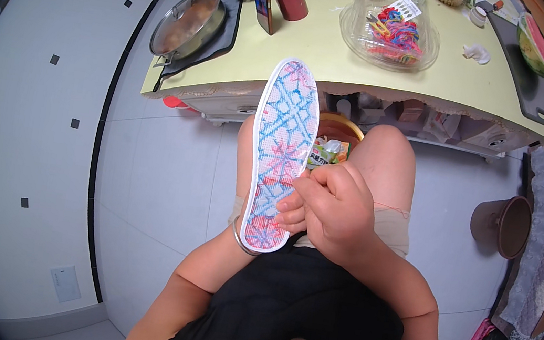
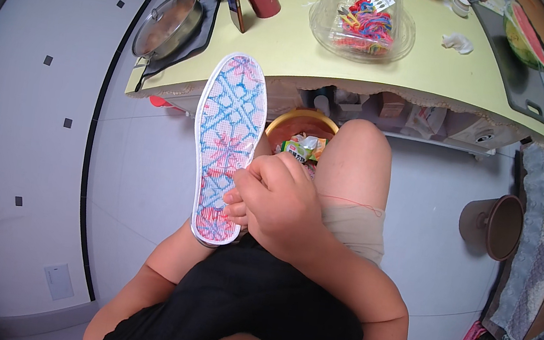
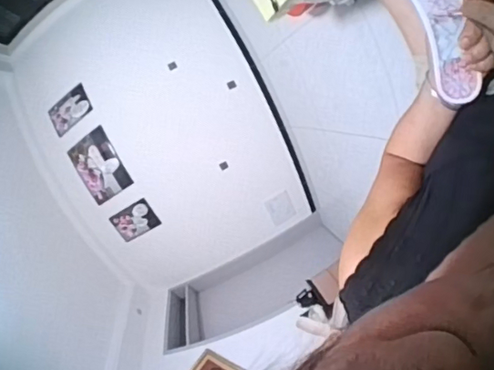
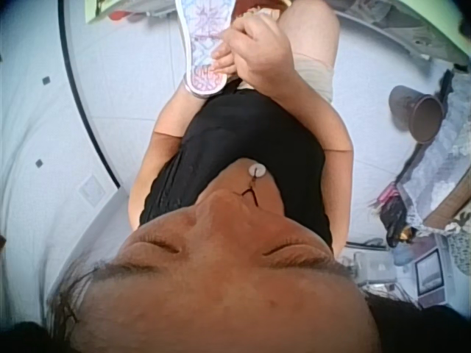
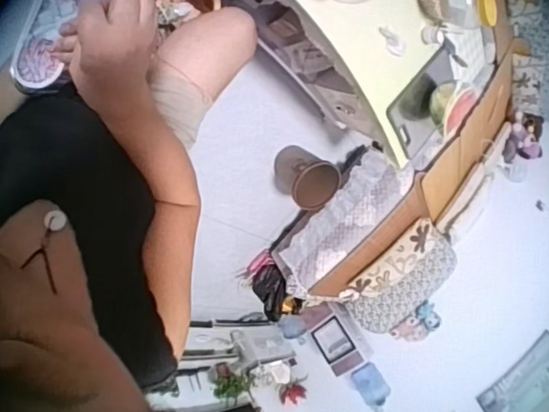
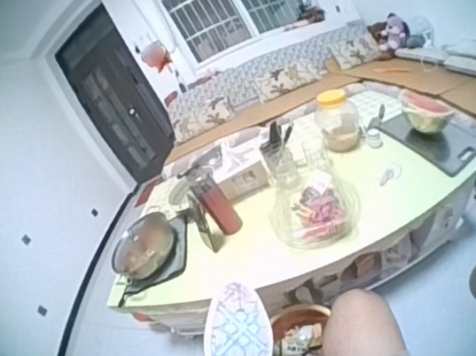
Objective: The person is hand-sewing a patterned insole by pulling a needle and thread through the material and turning it over to check both sides.
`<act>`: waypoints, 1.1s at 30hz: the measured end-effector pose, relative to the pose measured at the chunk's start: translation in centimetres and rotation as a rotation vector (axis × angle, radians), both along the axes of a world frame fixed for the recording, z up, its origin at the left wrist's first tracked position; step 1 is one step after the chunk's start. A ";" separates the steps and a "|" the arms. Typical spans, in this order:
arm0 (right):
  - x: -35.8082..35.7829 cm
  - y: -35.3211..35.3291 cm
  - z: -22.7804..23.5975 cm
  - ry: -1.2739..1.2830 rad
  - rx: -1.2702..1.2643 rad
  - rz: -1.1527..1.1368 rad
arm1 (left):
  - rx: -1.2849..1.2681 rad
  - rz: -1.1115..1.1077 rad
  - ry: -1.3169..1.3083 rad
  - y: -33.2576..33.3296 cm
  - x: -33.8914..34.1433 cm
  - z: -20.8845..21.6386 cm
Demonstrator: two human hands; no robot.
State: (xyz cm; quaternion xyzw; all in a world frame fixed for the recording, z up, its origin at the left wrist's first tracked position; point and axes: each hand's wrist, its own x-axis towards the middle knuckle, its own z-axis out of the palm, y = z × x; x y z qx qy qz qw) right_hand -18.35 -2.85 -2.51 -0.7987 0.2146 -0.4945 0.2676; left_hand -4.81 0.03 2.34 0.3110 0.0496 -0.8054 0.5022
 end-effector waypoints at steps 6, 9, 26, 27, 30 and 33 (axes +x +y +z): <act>0.0 0.0 0.1 0.005 -0.021 -0.021 | 0.015 0.000 0.001 0.3 0.1 -0.8; -0.1 0.1 0.1 0.014 -0.017 -0.025 | 0.004 -0.018 -0.004 0.2 0.2 -0.9; -0.3 0.1 0.0 0.005 -0.022 -0.045 | -0.109 0.042 0.037 0.8 -0.2 -1.4; -0.2 0.2 0.2 0.005 -0.024 -0.042 | -0.153 0.049 0.084 2.4 0.5 -5.2; -0.3 0.1 0.2 0.026 0.006 -0.047 | -0.201 0.109 0.025 3.8 0.8 -7.2; -0.6 0.0 -0.3 0.005 0.189 -0.012 | -0.294 0.144 -0.384 3.4 0.3 -6.2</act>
